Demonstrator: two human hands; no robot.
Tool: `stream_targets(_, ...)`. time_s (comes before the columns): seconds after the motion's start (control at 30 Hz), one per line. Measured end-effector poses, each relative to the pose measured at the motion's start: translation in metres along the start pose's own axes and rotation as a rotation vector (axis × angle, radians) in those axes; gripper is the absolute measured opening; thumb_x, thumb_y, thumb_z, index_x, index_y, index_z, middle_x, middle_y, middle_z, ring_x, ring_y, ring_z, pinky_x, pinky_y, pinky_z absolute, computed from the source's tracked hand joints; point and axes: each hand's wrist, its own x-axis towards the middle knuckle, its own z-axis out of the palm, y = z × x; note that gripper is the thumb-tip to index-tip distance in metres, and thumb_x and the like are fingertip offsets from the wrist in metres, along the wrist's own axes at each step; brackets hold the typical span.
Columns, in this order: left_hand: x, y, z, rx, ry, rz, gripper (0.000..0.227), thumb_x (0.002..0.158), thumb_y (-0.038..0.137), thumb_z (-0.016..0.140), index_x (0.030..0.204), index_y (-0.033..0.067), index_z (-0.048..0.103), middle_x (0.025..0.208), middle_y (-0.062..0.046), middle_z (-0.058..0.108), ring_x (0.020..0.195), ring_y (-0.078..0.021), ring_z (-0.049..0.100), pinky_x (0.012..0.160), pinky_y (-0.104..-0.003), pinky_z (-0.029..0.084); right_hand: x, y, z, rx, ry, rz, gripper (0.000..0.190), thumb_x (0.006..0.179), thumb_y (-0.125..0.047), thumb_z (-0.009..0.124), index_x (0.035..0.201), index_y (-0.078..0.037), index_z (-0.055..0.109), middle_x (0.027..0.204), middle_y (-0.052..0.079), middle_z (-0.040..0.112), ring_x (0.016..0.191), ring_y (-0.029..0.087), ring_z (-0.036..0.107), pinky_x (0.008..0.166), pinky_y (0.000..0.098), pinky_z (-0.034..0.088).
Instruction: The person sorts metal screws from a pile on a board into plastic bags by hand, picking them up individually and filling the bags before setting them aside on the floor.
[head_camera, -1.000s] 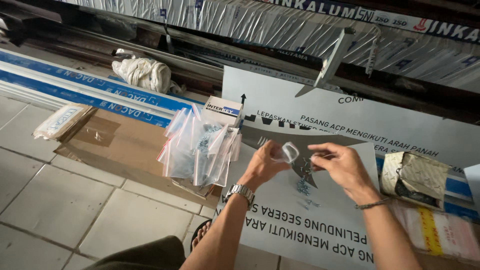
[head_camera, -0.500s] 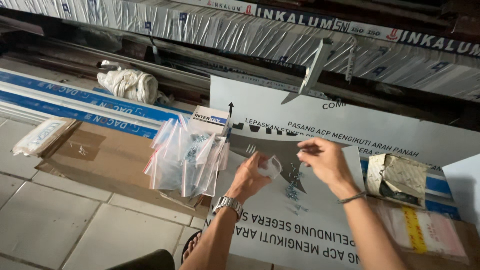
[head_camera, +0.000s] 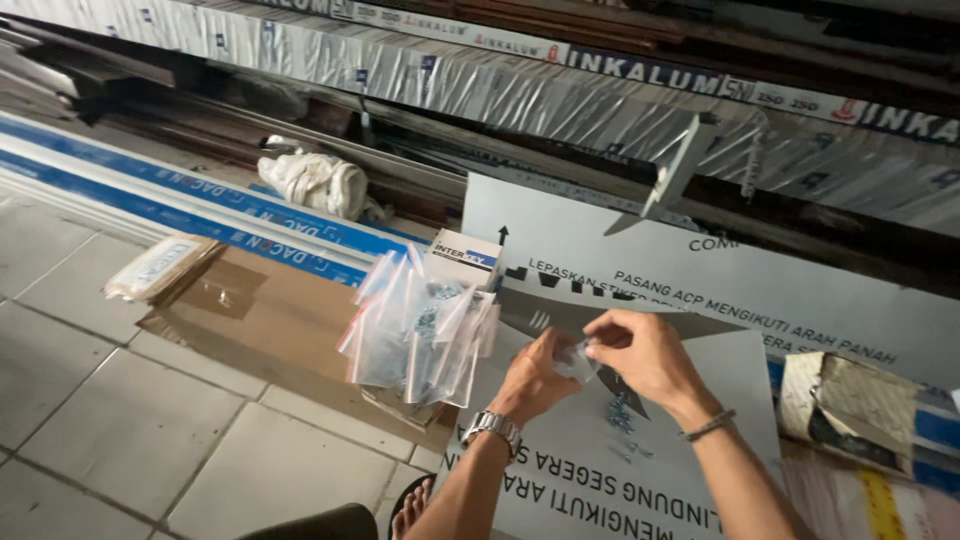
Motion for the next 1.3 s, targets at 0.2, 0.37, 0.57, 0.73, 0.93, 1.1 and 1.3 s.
stream_targets(0.2,0.003,-0.013,0.011,-0.003,0.003,-0.013,0.065,0.06,0.019,0.079,0.12,0.0171,0.055,0.109,-0.006,0.069,0.105,-0.0255,0.066,0.09,-0.044,0.05,-0.024,0.003,-0.017,0.135,0.101,0.11,0.022,0.082,-0.001,0.072,0.103,-0.005,0.078,0.076,0.016,0.075,0.055,0.019,0.062,0.052,0.0297,0.051)
stream_targets(0.37,0.0,0.008,0.0,0.012,-0.02,-0.069,0.061,0.064,0.018,0.077,0.122,0.017,0.056,0.109,-0.003,0.07,0.103,-0.0185,0.067,0.086,-0.035,0.053,-0.021,0.085,-0.008,0.048,0.088,0.294,0.024,0.084,-0.007,0.073,0.108,-0.01,0.076,0.093,0.012,0.078,0.071,0.021,0.07,0.062,0.0303,0.057)
stream_targets(0.57,-0.004,0.031,-0.011,0.018,-0.062,-0.189,0.059,0.066,0.026,0.076,0.121,0.016,0.057,0.116,-0.003,0.069,0.106,-0.0167,0.065,0.084,-0.032,0.052,-0.015,0.187,0.018,-0.085,0.081,0.388,0.027,0.078,-0.025,0.08,0.103,-0.017,0.079,0.096,0.001,0.076,0.093,0.017,0.07,0.083,0.031,0.052)
stream_targets(0.73,-0.002,0.029,-0.009,0.034,-0.076,-0.207,0.062,0.064,0.025,0.075,0.123,0.0202,0.058,0.116,-0.002,0.071,0.108,-0.0171,0.066,0.084,-0.033,0.051,-0.03,0.192,0.046,-0.054,0.057,0.358,0.047,0.077,-0.035,0.082,0.121,-0.021,0.073,0.111,0.006,0.066,0.099,0.022,0.068,0.093,0.0354,0.056)
stream_targets(0.93,-0.003,0.043,-0.011,0.068,-0.106,-0.294,0.072,0.064,0.03,0.072,0.133,0.0195,0.053,0.123,-0.002,0.067,0.114,-0.0162,0.062,0.09,-0.032,0.05,-0.035,0.211,0.07,-0.065,0.199,0.22,0.02,0.083,-0.025,0.077,0.097,-0.01,0.075,0.095,0.006,0.064,0.091,0.029,0.066,0.083,0.0443,0.056)
stream_targets(1.1,-0.006,0.046,-0.012,0.07,-0.103,-0.32,0.061,0.068,0.026,0.073,0.126,0.0238,0.055,0.116,0.003,0.066,0.103,-0.0136,0.061,0.079,-0.031,0.05,-0.049,0.172,0.058,-0.063,0.218,0.207,0.017,0.088,-0.022,0.062,0.088,-0.01,0.075,0.087,0.006,0.067,0.084,0.023,0.066,0.075,0.0351,0.05)
stream_targets(1.3,-0.005,0.051,-0.013,0.071,-0.118,-0.339,0.062,0.067,0.03,0.071,0.127,0.0253,0.055,0.115,0.002,0.066,0.101,-0.0149,0.063,0.077,-0.032,0.05,-0.048,0.15,0.065,-0.101,0.123,0.181,0.007,0.078,-0.012,0.067,0.085,-0.012,0.069,0.086,0.003,0.065,0.079,0.019,0.061,0.068,0.0311,0.05)
